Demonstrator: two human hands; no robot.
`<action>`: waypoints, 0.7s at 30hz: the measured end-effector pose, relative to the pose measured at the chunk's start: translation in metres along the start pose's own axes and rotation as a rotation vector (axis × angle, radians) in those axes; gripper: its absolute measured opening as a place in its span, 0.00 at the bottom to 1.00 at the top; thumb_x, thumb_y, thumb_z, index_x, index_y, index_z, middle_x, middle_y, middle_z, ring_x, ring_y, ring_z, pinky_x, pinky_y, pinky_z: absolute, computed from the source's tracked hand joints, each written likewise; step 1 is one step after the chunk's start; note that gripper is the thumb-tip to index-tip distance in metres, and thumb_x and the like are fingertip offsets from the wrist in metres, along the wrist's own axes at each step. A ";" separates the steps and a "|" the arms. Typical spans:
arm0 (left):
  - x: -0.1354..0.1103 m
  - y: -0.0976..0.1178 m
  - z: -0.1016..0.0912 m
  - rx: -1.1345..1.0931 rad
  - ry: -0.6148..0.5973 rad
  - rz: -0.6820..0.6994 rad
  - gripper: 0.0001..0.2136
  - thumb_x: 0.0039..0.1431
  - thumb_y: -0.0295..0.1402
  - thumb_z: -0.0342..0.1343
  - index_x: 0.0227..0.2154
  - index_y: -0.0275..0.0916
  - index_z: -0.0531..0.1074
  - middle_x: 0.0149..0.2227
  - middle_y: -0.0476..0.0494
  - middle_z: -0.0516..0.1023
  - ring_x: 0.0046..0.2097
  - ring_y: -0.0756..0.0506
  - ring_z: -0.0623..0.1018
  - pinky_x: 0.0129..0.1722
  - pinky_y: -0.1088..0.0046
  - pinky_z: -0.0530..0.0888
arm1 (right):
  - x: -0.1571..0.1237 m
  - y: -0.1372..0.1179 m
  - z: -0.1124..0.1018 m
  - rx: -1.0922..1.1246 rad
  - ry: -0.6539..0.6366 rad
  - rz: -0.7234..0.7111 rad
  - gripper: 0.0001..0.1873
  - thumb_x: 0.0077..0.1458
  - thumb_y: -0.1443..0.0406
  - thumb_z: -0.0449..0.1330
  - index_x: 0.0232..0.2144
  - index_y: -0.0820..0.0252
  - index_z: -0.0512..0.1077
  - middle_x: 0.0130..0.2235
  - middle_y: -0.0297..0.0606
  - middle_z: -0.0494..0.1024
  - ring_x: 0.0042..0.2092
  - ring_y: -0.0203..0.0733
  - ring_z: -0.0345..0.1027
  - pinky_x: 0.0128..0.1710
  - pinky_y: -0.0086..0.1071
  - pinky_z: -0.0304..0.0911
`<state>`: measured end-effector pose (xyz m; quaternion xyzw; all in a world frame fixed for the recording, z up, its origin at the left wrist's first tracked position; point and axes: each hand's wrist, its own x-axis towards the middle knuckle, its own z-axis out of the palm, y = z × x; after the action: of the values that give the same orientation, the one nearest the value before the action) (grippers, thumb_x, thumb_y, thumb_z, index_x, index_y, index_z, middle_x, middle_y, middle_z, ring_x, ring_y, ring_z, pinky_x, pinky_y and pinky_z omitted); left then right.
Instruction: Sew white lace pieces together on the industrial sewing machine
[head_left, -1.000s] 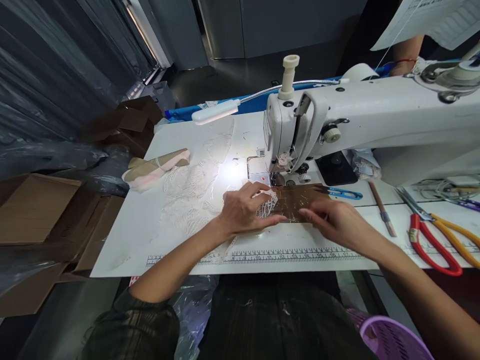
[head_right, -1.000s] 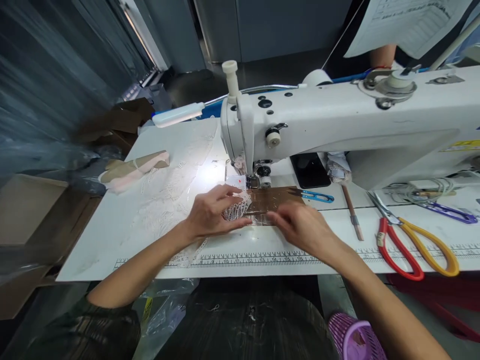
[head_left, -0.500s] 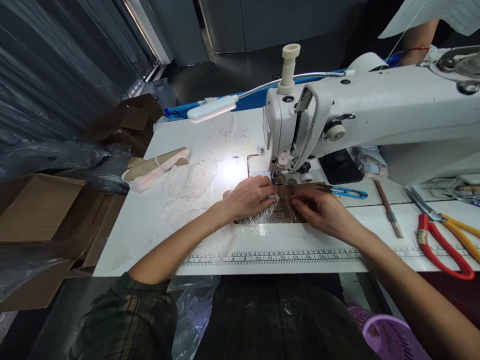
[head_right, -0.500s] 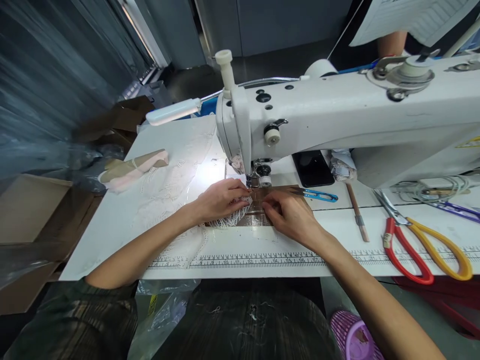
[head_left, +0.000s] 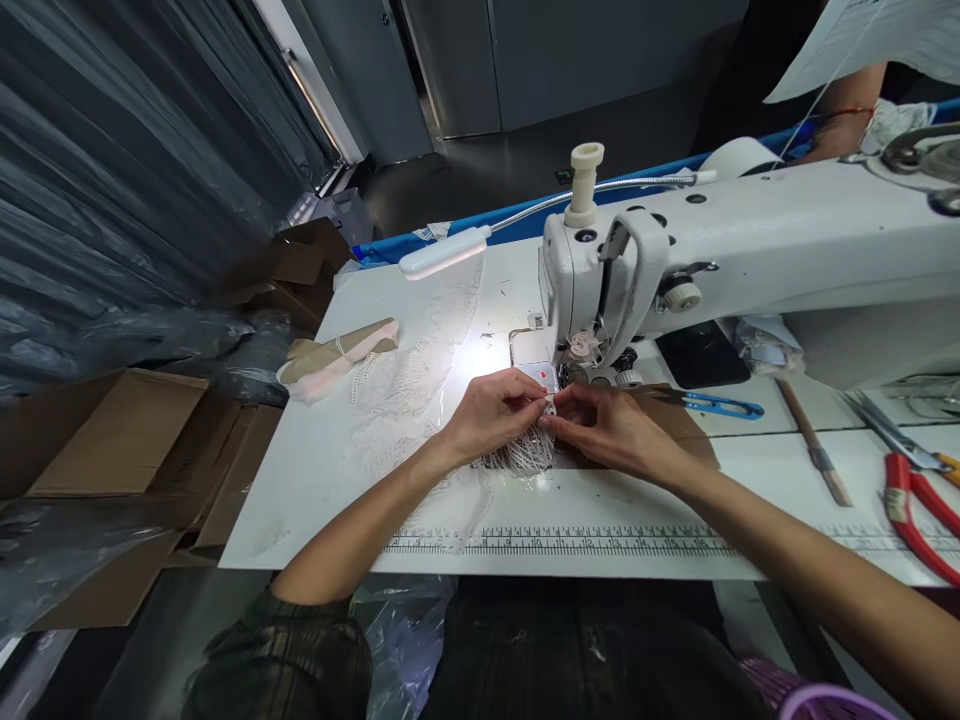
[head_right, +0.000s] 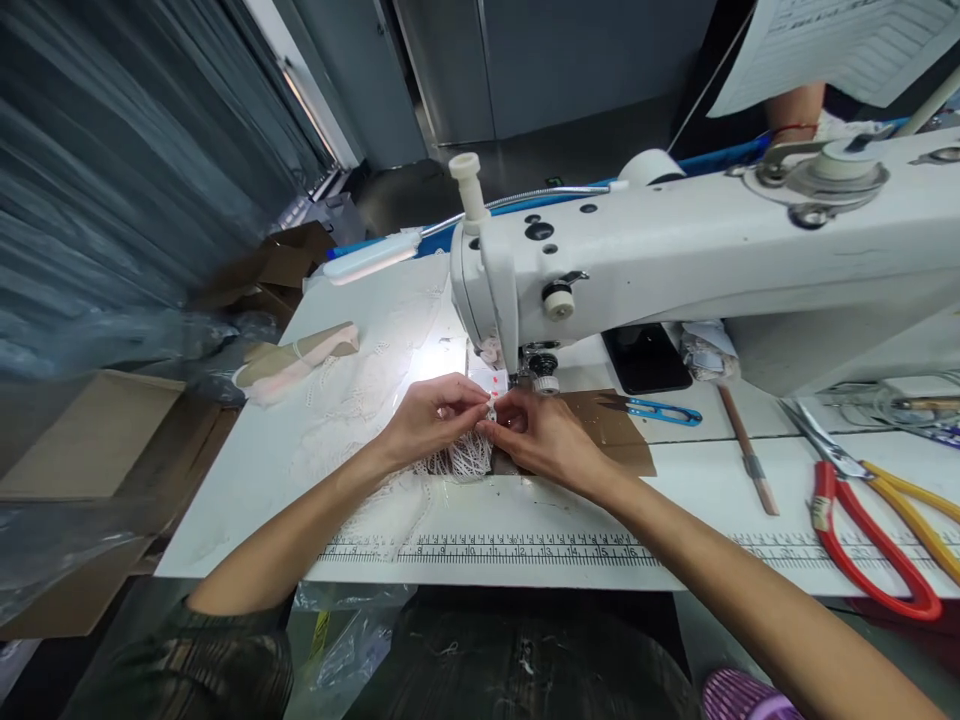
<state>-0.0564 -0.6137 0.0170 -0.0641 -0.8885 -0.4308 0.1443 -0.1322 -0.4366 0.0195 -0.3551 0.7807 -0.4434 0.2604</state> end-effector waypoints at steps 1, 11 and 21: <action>-0.001 0.001 -0.002 0.004 0.010 -0.001 0.04 0.57 0.28 0.58 0.32 0.35 0.78 0.33 0.43 0.79 0.31 0.51 0.76 0.27 0.77 0.74 | 0.002 -0.001 0.003 0.001 0.032 0.008 0.12 0.53 0.56 0.60 0.33 0.59 0.74 0.27 0.35 0.76 0.28 0.38 0.68 0.26 0.31 0.59; -0.004 0.000 -0.016 0.105 -0.038 0.176 0.12 0.60 0.33 0.57 0.45 0.34 0.74 0.45 0.37 0.77 0.46 0.45 0.78 0.43 0.66 0.79 | 0.006 0.014 0.015 0.244 0.118 0.069 0.10 0.52 0.58 0.60 0.30 0.58 0.67 0.24 0.31 0.71 0.24 0.36 0.67 0.24 0.31 0.62; -0.004 -0.012 -0.011 0.179 -0.149 0.159 0.16 0.66 0.28 0.47 0.55 0.41 0.64 0.55 0.40 0.72 0.58 0.42 0.70 0.60 0.47 0.61 | 0.004 0.018 0.018 0.448 -0.003 0.062 0.12 0.53 0.61 0.58 0.40 0.59 0.68 0.28 0.32 0.73 0.25 0.34 0.69 0.24 0.30 0.64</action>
<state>-0.0533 -0.6297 0.0126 -0.1528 -0.9237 -0.3313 0.1169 -0.1275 -0.4421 -0.0055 -0.2650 0.6728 -0.5970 0.3474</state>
